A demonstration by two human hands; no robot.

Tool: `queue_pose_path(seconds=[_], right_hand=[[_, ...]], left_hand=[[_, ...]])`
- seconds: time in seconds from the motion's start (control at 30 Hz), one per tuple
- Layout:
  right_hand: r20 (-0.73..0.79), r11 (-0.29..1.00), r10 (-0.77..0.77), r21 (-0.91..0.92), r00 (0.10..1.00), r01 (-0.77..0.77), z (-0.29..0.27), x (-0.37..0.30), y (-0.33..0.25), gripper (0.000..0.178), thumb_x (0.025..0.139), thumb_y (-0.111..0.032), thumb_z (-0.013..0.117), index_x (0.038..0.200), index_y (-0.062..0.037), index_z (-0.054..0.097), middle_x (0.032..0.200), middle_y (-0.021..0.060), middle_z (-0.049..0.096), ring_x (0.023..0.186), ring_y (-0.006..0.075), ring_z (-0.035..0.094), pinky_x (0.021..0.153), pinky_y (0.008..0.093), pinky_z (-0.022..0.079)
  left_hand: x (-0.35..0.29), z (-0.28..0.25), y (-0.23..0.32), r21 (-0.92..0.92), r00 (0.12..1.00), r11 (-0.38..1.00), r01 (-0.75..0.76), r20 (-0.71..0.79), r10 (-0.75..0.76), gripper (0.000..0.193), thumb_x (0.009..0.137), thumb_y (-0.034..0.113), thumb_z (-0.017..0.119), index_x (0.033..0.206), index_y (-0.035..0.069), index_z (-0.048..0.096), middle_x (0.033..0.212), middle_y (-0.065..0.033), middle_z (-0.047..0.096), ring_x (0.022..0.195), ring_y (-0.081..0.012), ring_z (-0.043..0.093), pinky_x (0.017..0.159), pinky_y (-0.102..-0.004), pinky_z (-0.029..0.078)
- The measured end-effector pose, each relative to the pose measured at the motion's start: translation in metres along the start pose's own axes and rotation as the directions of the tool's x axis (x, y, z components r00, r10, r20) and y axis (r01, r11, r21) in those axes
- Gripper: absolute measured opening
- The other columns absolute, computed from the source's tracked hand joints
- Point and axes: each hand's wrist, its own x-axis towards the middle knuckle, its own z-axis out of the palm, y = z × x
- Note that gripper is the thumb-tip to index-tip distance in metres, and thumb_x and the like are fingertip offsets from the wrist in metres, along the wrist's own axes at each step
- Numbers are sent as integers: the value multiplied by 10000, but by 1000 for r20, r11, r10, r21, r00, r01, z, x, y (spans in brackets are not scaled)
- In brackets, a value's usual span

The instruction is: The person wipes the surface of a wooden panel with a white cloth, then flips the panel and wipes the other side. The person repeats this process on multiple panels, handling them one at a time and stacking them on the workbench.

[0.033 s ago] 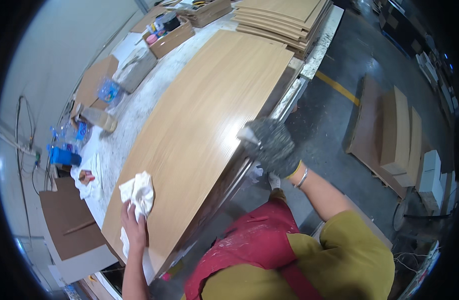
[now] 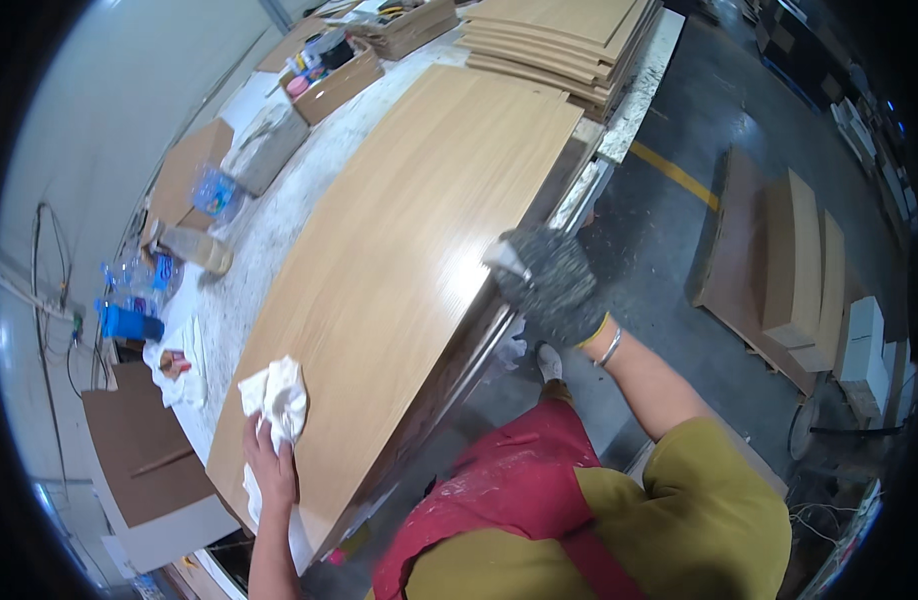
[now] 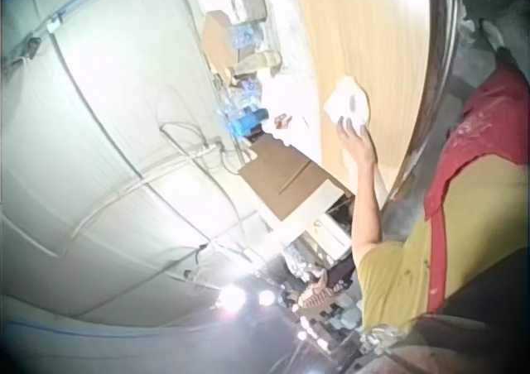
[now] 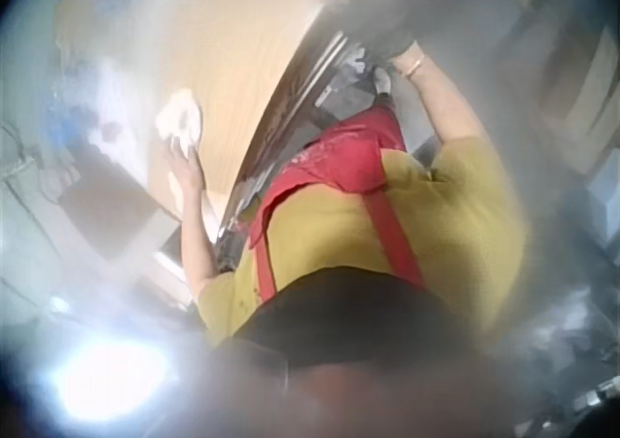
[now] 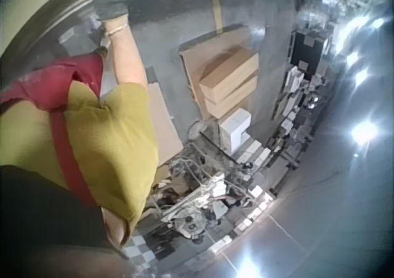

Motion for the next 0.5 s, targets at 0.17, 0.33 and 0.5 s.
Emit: queue_pose_path(seconds=[0.17,0.33,0.5], right_hand=[[-156,965,244,-54,957,-255,-14,46,136,326,832,-243,701,1079,-55,601,1011,150,632,929,354,614,815,425,497],[-258,925,300,-155,919,-346,-23,79,242,340,856,-250,670,1111,-43,583,986,181,635,905,369,628,787,443,510],[-198,933,356,19,913,-360,-41,80,250,363,855,-307,676,1109,-67,580,1026,152,625,947,325,626,833,412,506]], left_hand=[[4,-10,16,82,998,997,4,56,-9,447,921,186,473,1316,-14,413,1453,-233,337,1334,-441,316,1113,-519,245],[14,-18,32,170,987,983,64,137,-88,458,930,195,454,1318,-40,398,1462,-233,325,1343,-443,304,1119,-523,240],[31,-14,66,141,946,939,313,38,-321,407,920,149,504,1271,-57,486,1363,-244,445,1263,-421,414,1069,-475,321]])
